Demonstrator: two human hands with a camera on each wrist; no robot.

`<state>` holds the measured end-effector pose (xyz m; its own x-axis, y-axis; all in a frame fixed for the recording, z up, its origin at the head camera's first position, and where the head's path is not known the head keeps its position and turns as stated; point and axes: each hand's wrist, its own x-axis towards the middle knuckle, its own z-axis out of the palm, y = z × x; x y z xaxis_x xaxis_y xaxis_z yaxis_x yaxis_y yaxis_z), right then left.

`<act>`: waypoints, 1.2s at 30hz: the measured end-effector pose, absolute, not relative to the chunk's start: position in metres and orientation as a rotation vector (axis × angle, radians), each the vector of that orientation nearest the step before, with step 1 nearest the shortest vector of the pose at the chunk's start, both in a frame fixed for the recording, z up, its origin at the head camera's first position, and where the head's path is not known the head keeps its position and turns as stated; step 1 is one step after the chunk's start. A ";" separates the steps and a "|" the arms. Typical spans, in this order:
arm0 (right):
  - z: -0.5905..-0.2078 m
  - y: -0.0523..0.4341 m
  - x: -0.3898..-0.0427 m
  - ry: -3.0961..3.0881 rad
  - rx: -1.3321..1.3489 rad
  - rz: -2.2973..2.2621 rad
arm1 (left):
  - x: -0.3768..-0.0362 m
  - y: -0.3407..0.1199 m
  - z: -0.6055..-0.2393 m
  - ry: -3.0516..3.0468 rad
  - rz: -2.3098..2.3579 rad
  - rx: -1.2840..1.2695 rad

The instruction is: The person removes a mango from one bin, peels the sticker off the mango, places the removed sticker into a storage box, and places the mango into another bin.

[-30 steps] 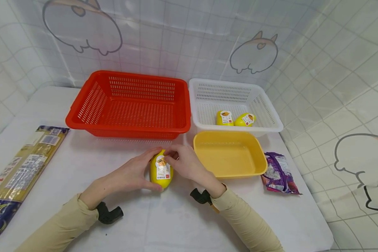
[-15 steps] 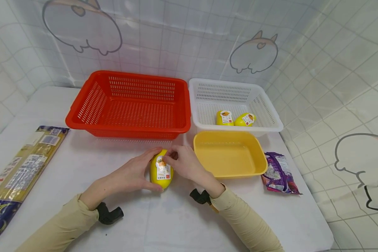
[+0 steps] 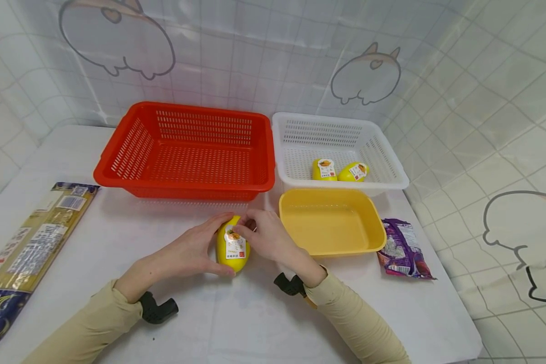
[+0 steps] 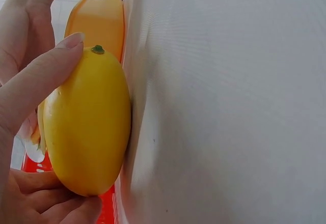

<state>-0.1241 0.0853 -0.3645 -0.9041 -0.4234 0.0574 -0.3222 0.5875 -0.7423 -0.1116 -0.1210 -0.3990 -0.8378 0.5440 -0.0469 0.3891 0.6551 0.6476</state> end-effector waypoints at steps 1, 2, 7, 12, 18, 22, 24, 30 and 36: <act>-0.363 0.085 -0.124 2.691 -0.632 -1.219 | -0.112 -0.121 -0.399 2.634 0.956 0.754; -0.362 0.086 -0.124 2.692 -0.630 -1.223 | -0.112 -0.121 -0.399 2.632 0.961 0.749; -0.355 0.088 -0.122 2.688 -0.619 -1.226 | -0.112 -0.122 -0.400 2.624 0.969 0.726; -0.350 0.089 -0.119 2.684 -0.661 -1.250 | -0.112 -0.122 -0.399 2.628 0.976 0.735; -0.343 0.093 -0.116 2.695 -0.674 -1.275 | -0.111 -0.121 -0.399 2.633 0.979 0.756; -0.339 0.095 -0.116 2.702 -0.681 -1.224 | -0.111 -0.121 -0.399 2.650 0.965 0.767; -0.337 0.097 -0.116 2.703 -0.678 -1.207 | -0.111 -0.121 -0.399 2.654 0.960 0.770; -0.334 0.101 -0.118 2.724 -0.693 -1.176 | -0.111 -0.120 -0.400 2.650 0.960 0.758; -0.333 0.105 -0.120 2.736 -0.737 -1.192 | -0.110 -0.121 -0.400 2.658 0.951 0.761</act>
